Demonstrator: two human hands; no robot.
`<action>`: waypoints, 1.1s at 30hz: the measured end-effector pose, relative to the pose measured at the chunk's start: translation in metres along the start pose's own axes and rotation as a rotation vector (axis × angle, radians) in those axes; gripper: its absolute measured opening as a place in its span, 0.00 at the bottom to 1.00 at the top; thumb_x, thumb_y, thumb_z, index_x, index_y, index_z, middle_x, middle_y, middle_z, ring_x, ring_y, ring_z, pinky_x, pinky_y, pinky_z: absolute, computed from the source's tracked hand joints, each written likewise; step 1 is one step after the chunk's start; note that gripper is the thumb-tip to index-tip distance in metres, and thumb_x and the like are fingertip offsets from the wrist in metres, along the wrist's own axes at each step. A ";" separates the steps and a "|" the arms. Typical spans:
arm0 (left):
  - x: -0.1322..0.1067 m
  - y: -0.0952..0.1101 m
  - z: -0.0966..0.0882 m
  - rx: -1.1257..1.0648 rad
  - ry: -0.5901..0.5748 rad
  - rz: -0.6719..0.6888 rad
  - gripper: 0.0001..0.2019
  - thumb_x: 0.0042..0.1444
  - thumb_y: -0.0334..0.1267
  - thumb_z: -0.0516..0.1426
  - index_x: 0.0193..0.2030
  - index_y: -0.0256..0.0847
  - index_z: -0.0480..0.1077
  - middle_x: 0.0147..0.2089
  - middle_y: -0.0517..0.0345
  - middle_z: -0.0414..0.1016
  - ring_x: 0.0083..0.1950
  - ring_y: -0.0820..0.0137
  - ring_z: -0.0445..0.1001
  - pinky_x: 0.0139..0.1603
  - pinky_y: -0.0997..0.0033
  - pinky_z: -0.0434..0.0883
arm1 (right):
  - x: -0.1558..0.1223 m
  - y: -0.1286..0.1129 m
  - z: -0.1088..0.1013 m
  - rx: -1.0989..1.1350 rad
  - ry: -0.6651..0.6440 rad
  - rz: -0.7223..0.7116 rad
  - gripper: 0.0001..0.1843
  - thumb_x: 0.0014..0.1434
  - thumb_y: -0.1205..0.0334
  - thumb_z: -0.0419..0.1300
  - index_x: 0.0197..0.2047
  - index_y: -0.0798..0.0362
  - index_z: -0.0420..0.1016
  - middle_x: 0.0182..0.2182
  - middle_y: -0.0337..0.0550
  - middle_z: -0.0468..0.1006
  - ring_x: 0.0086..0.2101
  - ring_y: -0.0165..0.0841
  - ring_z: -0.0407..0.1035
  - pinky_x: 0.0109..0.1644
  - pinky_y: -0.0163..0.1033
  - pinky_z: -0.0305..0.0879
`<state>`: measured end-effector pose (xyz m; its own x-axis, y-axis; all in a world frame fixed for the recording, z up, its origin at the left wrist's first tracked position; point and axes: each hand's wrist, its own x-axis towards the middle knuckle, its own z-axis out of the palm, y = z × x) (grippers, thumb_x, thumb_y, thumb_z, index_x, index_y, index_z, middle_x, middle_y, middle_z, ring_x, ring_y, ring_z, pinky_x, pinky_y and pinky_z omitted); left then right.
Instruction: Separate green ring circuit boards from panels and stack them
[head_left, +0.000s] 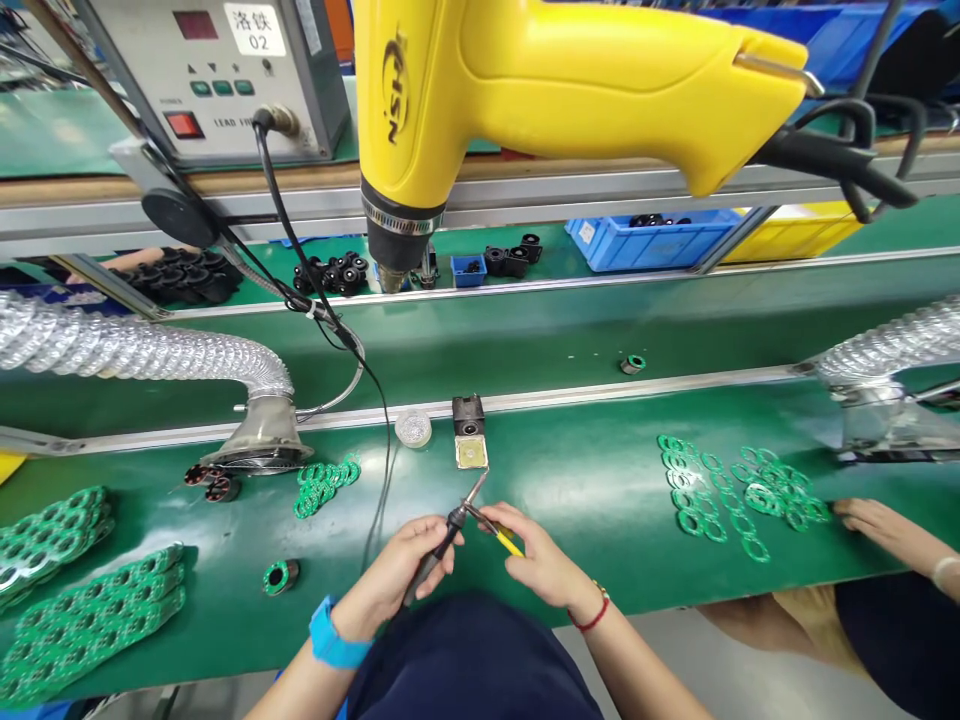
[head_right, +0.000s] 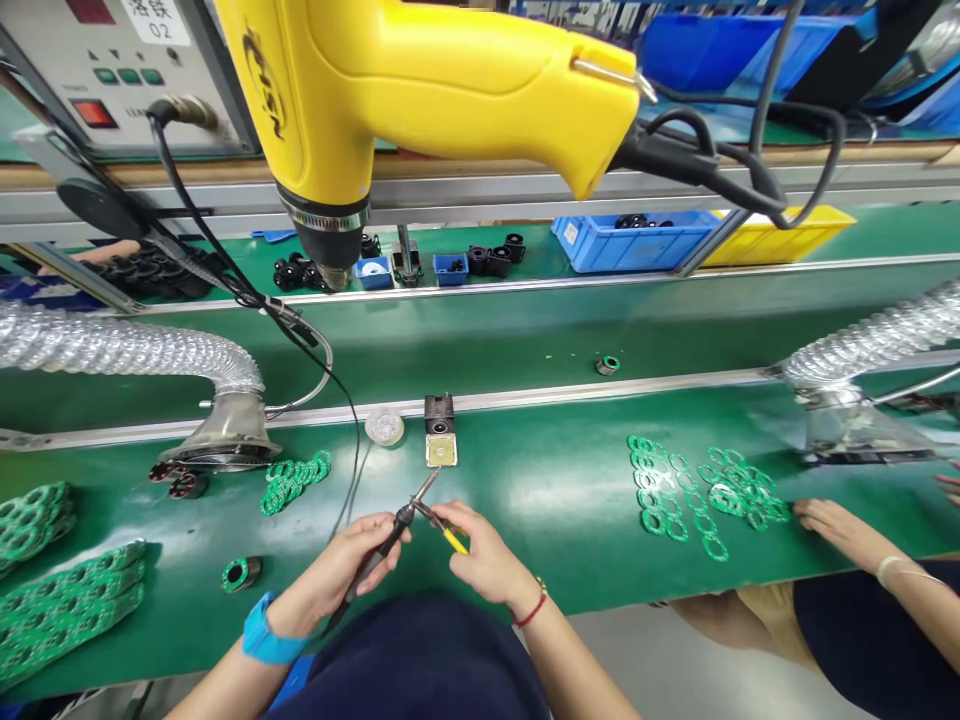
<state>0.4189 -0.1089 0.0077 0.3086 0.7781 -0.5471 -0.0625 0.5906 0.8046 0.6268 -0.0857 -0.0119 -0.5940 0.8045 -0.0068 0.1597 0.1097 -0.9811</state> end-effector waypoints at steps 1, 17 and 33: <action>-0.001 0.001 -0.002 -0.083 -0.096 -0.069 0.23 0.46 0.57 0.57 0.35 0.35 0.65 0.20 0.62 0.64 0.12 0.81 0.51 0.13 0.75 0.44 | -0.001 0.002 -0.001 0.018 -0.013 -0.013 0.36 0.38 0.72 0.48 0.54 0.55 0.67 0.47 0.48 0.69 0.50 0.39 0.64 0.59 0.49 0.57; 0.013 -0.020 0.007 0.547 0.459 0.314 0.07 0.53 0.41 0.53 0.34 0.40 0.62 0.31 0.59 0.64 0.33 0.70 0.62 0.36 0.70 0.59 | 0.006 0.018 0.006 0.081 0.062 0.153 0.34 0.41 0.72 0.49 0.55 0.54 0.64 0.48 0.50 0.69 0.48 0.38 0.67 0.58 0.49 0.59; 0.008 -0.006 0.002 0.134 0.059 0.023 0.22 0.48 0.57 0.54 0.33 0.36 0.65 0.22 0.61 0.63 0.16 0.78 0.54 0.18 0.74 0.50 | 0.001 0.010 0.009 0.077 0.062 0.068 0.32 0.38 0.72 0.47 0.50 0.56 0.67 0.43 0.49 0.69 0.46 0.38 0.67 0.57 0.48 0.60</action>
<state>0.4231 -0.1067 -0.0006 0.2523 0.8043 -0.5380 0.0593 0.5421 0.8382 0.6213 -0.0892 -0.0232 -0.5335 0.8434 -0.0641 0.1355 0.0104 -0.9907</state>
